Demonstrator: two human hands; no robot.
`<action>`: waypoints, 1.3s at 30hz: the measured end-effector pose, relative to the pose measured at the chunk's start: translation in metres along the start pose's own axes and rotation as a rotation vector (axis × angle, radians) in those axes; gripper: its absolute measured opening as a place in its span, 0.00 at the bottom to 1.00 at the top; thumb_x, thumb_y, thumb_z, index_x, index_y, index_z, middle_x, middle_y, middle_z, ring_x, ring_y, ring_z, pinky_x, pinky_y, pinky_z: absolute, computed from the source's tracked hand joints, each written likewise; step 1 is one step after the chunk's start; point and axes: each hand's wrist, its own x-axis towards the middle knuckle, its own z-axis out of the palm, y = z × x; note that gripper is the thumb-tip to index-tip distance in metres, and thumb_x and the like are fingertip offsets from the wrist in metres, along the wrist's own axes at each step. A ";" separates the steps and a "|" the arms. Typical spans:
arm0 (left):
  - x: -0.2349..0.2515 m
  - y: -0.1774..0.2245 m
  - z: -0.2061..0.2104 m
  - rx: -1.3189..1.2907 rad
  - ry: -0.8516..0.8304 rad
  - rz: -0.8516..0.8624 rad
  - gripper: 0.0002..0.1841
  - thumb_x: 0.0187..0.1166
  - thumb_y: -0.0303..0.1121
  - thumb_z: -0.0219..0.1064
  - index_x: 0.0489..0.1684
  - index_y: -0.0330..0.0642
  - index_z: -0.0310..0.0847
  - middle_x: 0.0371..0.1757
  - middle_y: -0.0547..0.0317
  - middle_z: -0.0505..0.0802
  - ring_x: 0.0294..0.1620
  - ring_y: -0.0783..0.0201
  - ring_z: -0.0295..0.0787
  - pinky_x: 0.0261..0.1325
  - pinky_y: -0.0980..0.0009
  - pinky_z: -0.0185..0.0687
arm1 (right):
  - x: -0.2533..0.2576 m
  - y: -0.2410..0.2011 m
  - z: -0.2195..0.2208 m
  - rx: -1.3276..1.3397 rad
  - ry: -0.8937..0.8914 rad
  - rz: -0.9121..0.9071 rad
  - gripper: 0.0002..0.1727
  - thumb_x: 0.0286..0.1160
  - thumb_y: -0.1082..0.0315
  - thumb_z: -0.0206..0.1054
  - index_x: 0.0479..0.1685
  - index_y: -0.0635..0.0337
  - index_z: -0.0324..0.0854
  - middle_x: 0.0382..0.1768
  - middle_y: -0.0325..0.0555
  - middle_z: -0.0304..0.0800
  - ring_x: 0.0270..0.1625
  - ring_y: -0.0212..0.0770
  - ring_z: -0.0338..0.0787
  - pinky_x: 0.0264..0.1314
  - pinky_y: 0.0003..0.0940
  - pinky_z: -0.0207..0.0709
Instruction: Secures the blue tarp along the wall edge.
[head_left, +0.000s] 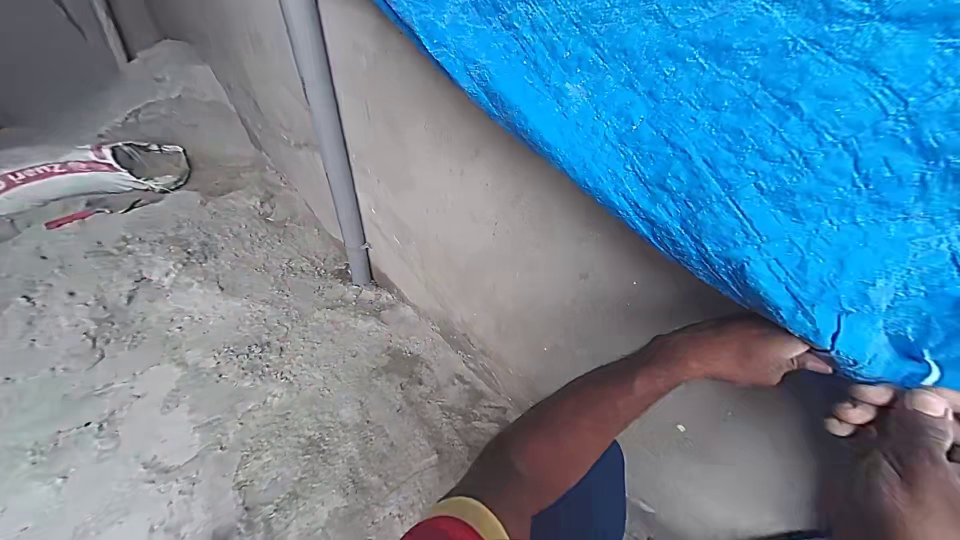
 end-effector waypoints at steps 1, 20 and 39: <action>0.000 0.001 0.001 -0.008 0.004 -0.045 0.12 0.84 0.26 0.61 0.46 0.23 0.88 0.47 0.35 0.94 0.57 0.48 0.91 0.66 0.57 0.80 | -0.001 0.001 0.002 0.046 0.023 -0.030 0.07 0.91 0.74 0.46 0.50 0.55 0.69 0.29 0.26 0.90 0.22 0.24 0.88 0.23 0.18 0.84; 0.003 0.016 0.038 0.299 0.405 -0.214 0.10 0.78 0.27 0.65 0.38 0.39 0.95 0.37 0.50 0.97 0.44 0.56 0.96 0.56 0.62 0.88 | 0.019 0.061 -0.007 -0.468 0.067 -0.325 0.10 0.83 0.71 0.62 0.51 0.71 0.75 0.26 0.35 0.87 0.27 0.21 0.87 0.34 0.18 0.85; 0.042 0.017 -0.035 0.025 -0.064 -0.375 0.07 0.78 0.30 0.72 0.43 0.52 0.96 0.37 0.69 0.97 0.29 0.74 0.90 0.35 0.69 0.87 | 0.041 0.034 -0.047 0.190 -0.283 0.128 0.10 0.88 0.76 0.54 0.56 0.65 0.79 0.48 0.55 0.97 0.49 0.47 0.99 0.56 0.42 0.94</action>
